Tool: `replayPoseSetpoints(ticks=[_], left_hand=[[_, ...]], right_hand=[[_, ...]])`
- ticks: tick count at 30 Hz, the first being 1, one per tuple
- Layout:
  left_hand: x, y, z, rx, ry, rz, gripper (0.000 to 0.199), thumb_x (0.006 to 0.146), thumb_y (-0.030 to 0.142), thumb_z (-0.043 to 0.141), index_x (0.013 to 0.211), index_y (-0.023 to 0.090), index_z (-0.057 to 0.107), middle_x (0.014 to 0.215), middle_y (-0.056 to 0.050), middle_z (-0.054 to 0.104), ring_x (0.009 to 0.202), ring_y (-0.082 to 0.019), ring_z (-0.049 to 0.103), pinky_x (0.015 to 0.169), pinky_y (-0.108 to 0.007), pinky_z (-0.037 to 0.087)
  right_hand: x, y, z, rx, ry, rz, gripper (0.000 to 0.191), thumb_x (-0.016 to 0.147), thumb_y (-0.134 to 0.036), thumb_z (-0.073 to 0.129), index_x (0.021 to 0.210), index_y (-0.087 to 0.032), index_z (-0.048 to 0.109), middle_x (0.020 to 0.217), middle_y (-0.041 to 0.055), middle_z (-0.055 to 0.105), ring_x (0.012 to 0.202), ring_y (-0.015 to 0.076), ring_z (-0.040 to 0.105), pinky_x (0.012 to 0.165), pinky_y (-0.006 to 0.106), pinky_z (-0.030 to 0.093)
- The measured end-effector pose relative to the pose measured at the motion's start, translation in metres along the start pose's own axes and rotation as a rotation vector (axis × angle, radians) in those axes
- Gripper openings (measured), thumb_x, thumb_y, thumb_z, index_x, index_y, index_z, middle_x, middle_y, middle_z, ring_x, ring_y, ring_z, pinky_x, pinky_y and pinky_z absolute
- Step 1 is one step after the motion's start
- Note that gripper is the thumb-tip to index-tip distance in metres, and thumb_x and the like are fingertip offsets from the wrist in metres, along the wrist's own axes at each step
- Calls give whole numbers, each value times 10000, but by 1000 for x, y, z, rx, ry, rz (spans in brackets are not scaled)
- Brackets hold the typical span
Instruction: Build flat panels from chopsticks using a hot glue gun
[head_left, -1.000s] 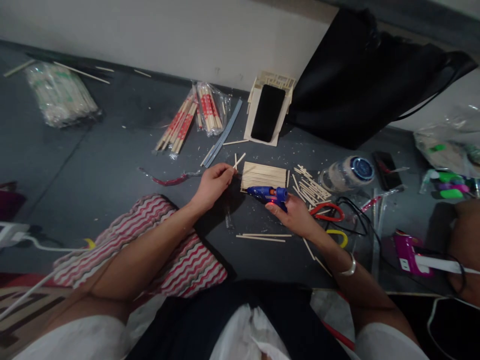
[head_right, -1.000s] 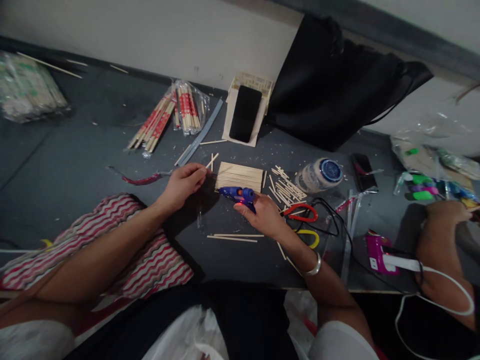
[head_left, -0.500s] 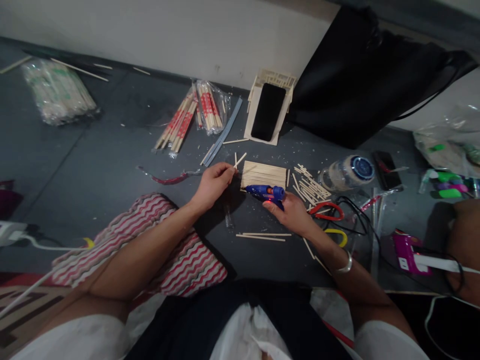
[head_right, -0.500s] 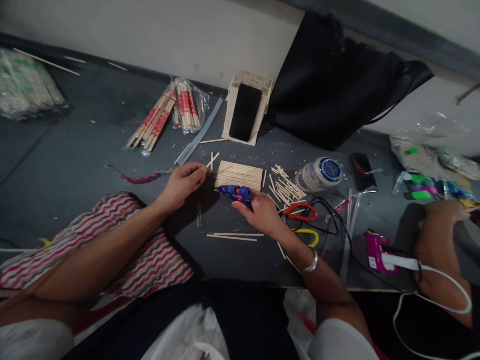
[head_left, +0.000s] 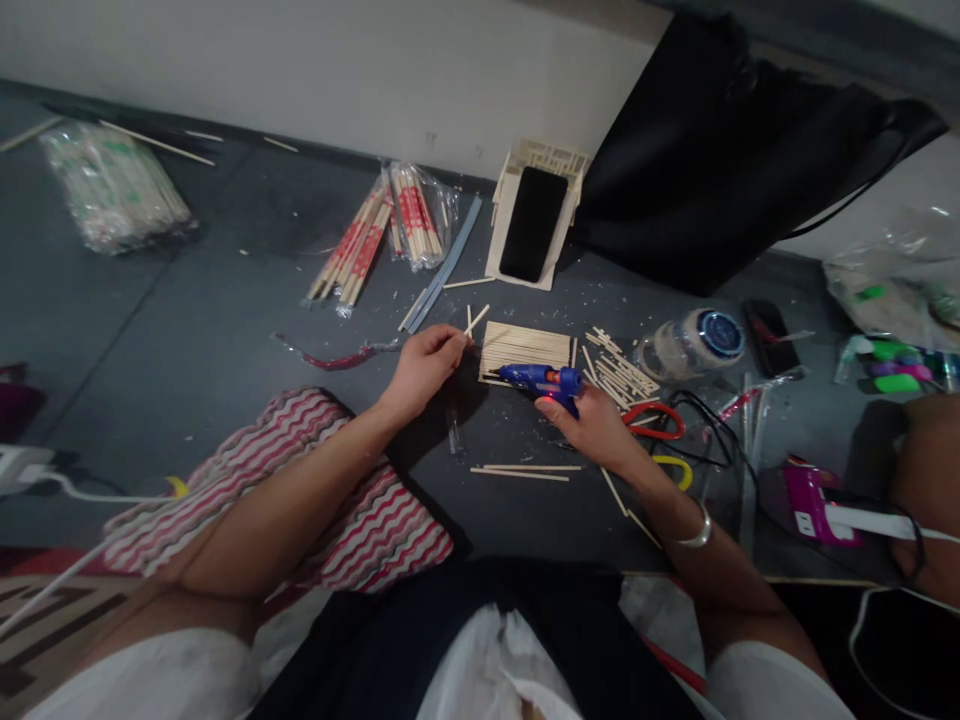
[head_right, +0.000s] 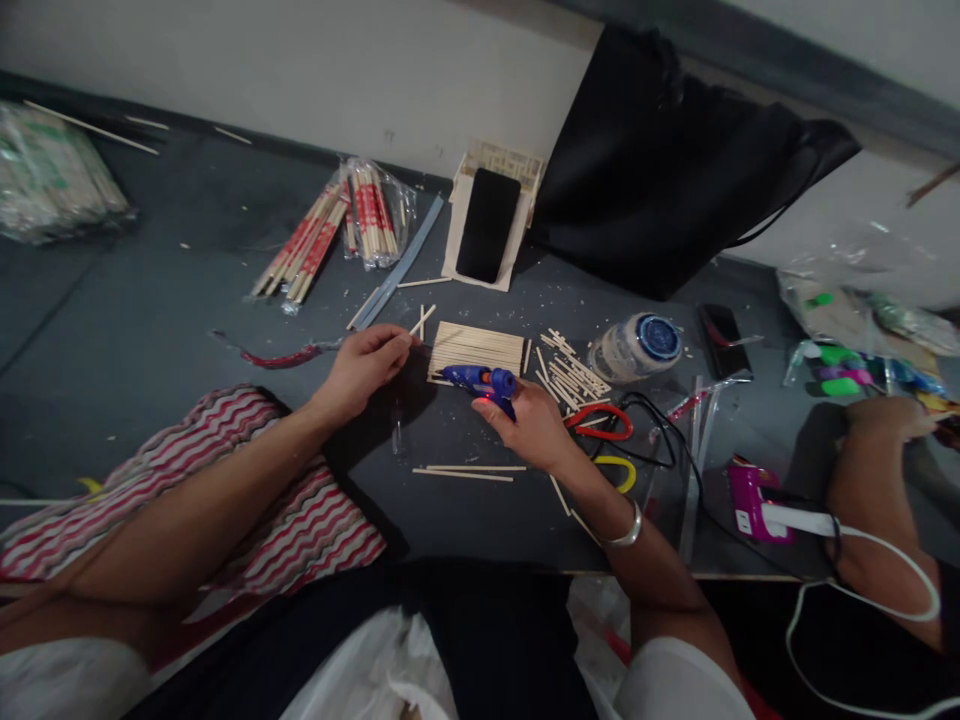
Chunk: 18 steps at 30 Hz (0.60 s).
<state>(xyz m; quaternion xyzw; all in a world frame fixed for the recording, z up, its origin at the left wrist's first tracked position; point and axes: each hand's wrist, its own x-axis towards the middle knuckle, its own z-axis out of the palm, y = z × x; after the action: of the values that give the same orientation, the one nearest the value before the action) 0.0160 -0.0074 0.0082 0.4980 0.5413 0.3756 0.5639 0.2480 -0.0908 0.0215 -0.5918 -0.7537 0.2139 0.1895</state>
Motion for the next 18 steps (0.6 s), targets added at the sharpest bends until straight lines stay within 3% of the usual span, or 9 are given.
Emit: replayPoseSetpoints(ticks=[4,14,18], left_hand=[[0,1,0,-7,2,-2,149,753,320,586,734,185,646,528,61,429,460,-92,314,435,-240,216],[0,1,0,1,-3,-3,157,732,337,584,734,192,647,533,55,437,461,-94,324,430,-241,213],[1,0,-1,9,-12,-4,177,719,368,591,737,200,643,525,56,430,454,-92,302,422,-238,186]], right_hand=[[-2,2,-4,17,-7,32,399,968,-498,550,1099,-176,744,1001,124,793,929,299,749,822,395,583],[1,-1,3,61,-14,-18,375,961,-473,565,1146,-195,735,1097,115,791,1039,295,740,895,396,581],[-2,-4,-10,50,26,9,344,952,-484,574,1084,-219,751,1026,94,802,957,288,749,854,394,584]])
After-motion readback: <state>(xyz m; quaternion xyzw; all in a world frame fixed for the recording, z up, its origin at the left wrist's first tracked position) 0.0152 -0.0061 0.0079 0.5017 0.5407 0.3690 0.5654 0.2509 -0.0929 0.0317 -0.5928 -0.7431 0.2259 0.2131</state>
